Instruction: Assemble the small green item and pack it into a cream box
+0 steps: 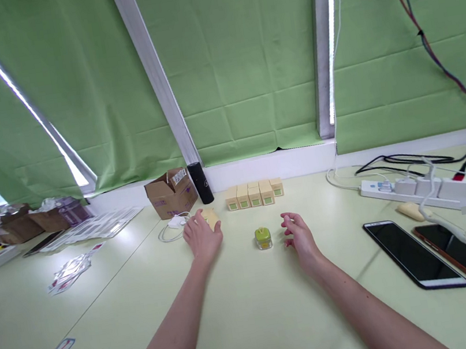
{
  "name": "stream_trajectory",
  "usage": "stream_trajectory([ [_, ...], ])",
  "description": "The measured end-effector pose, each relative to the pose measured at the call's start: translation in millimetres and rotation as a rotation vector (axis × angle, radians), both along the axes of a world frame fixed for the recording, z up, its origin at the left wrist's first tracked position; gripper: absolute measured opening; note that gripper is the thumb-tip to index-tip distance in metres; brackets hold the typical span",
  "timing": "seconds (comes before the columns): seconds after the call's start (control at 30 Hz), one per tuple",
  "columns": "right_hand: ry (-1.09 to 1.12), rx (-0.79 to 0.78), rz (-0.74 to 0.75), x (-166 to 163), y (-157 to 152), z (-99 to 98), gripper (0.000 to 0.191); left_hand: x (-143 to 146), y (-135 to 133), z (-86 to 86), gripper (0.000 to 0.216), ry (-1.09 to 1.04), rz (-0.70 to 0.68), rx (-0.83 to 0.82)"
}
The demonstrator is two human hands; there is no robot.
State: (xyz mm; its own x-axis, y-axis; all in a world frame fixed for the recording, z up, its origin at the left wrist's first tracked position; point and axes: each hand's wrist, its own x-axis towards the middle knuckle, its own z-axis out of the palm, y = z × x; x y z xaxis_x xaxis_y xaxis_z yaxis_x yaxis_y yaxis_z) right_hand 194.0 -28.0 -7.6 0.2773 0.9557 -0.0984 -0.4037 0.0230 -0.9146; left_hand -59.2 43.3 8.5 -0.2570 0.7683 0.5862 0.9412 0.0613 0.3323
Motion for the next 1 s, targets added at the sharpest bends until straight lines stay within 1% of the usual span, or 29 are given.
stream_trajectory([
  [0.07, -0.008, 0.004, 0.0, -0.3, -0.6, 0.4, 0.039, -12.9, 9.5, -4.4, 0.073, 0.031, 0.07, -0.063],
  [0.13, -0.02, 0.007, -0.002, -0.3, -1.2, 0.8, 0.039, -20.4, 16.2, -9.8, 0.081, 0.058, 0.08, -0.175],
  [0.17, -0.027, 0.009, -0.003, -0.2, -1.4, 1.0, 0.038, -22.2, 18.3, -12.2, 0.081, 0.081, 0.072, -0.224],
  [0.27, -0.048, 0.016, -0.002, 0.1, -2.2, 1.9, 0.038, -22.3, 19.3, -16.3, 0.066, 0.173, 0.03, -0.289],
  [0.4, -0.093, 0.028, 0.007, -0.1, -3.5, 3.1, 0.041, -17.2, 13.3, -13.2, 0.049, 0.228, 0.032, -0.266],
  [0.5, -0.168, 0.059, 0.012, -2.3, -6.5, 5.1, 0.044, -10.3, 6.2, -5.5, 0.046, 0.191, -0.016, -0.173],
  [0.57, -0.265, 0.126, 0.009, -5.2, -10.7, 7.9, 0.044, -3.0, -0.5, 1.0, 0.048, 0.162, -0.084, -0.038],
  [0.63, -0.387, 0.231, 0.002, -8.8, -16.5, 11.7, 0.043, 6.7, -9.1, 7.3, 0.051, 0.163, -0.196, 0.107],
  [0.73, -0.552, 0.359, -0.001, -13.9, -24.9, 16.9, 0.044, 24.8, -24.5, 13.6, 0.05, 0.174, -0.437, 0.301],
  [0.83, -0.627, 0.383, -0.019, -17.5, -28.7, 18.9, 0.048, 44.3, -39.9, 15.3, 0.056, 0.219, -0.617, 0.445],
  [0.93, -0.622, 0.368, -0.037, -20.1, -27.9, 18.9, 0.054, 60.3, -52.7, 14.7, 0.061, 0.274, -0.725, 0.533],
  [1.0, -0.607, 0.365, -0.035, -21.2, -26.8, 19.4, 0.052, 66.3, -58.8, 14.7, 0.062, 0.295, -0.763, 0.567],
])
